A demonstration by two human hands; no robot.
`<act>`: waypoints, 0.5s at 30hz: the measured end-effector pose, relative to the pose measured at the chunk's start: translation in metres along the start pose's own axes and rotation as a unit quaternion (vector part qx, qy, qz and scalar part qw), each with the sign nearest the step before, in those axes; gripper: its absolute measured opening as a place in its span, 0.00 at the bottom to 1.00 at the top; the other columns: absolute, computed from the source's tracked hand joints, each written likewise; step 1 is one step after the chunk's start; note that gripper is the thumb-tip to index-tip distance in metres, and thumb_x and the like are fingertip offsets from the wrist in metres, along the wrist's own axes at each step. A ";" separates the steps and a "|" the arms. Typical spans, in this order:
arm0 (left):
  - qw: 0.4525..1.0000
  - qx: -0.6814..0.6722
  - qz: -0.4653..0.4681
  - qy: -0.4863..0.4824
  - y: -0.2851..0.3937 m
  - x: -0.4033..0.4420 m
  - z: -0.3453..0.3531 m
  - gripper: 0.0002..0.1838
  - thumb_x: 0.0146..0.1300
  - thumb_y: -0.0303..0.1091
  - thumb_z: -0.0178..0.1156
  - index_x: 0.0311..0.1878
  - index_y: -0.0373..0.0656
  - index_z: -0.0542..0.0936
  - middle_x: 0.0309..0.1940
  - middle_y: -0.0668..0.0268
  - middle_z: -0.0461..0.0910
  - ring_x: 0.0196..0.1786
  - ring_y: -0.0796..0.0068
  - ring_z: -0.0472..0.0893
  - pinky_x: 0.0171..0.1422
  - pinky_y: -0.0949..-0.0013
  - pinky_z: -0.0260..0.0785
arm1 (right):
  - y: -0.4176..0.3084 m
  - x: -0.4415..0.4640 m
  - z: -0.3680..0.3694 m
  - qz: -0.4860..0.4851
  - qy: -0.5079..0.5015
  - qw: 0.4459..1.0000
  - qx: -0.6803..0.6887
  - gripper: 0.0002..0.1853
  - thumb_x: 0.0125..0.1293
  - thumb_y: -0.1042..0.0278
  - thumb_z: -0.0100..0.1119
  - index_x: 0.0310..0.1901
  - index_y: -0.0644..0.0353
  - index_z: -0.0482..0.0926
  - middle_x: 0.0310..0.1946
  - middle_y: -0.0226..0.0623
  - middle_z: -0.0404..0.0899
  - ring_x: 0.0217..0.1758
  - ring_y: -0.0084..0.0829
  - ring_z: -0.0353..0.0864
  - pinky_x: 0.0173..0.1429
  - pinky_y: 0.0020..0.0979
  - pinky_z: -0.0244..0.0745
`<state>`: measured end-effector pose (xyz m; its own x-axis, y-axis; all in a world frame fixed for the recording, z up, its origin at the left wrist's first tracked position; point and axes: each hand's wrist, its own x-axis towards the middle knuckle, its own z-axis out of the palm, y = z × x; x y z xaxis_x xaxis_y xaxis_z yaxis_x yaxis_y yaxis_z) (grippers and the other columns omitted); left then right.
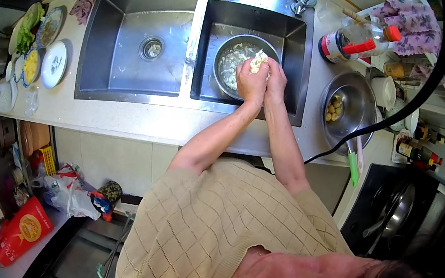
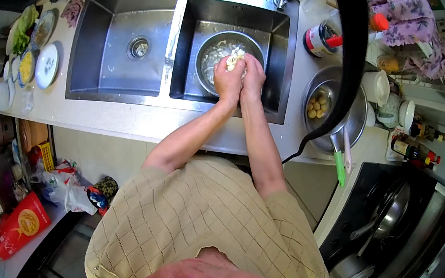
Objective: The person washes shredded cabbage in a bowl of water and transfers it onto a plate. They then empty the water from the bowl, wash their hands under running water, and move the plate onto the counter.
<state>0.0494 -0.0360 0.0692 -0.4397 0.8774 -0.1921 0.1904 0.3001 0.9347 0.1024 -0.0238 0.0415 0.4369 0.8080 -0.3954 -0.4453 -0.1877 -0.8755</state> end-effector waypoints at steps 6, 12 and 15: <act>1.000 0.011 -0.014 -0.021 -0.011 -0.005 0.002 0.19 0.45 0.42 0.59 0.38 0.39 0.76 0.35 0.53 0.73 0.40 0.58 0.73 0.45 0.64 0.65 | 0.014 0.004 -0.014 0.018 0.023 0.999 0.017 0.14 0.55 0.68 0.50 0.41 0.68 0.74 0.38 0.36 0.74 0.41 0.26 0.72 0.47 0.24 0.66; 0.999 -0.023 0.011 -0.047 -0.052 0.036 0.017 0.19 0.45 0.42 0.59 0.36 0.36 0.76 0.32 0.52 0.75 0.36 0.60 0.75 0.42 0.65 0.66 | 0.027 0.019 0.005 0.042 0.020 0.997 0.063 0.13 0.54 0.68 0.53 0.41 0.65 0.73 0.37 0.35 0.73 0.39 0.26 0.72 0.44 0.26 0.68; 0.992 0.002 0.056 -0.111 -0.084 0.069 0.023 0.20 0.44 0.41 0.60 0.36 0.36 0.76 0.30 0.55 0.77 0.35 0.64 0.77 0.41 0.68 0.67 | 0.030 0.028 0.004 0.055 -0.018 0.998 0.028 0.18 0.54 0.69 0.54 0.46 0.66 0.70 0.40 0.37 0.72 0.42 0.26 0.72 0.46 0.25 0.68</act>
<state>0.0231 0.0078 -0.0296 -0.2124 0.9657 -0.1492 0.2311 0.1980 0.9526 0.0981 -0.0050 0.0049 0.3546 0.8043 -0.4768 -0.5326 -0.2453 -0.8100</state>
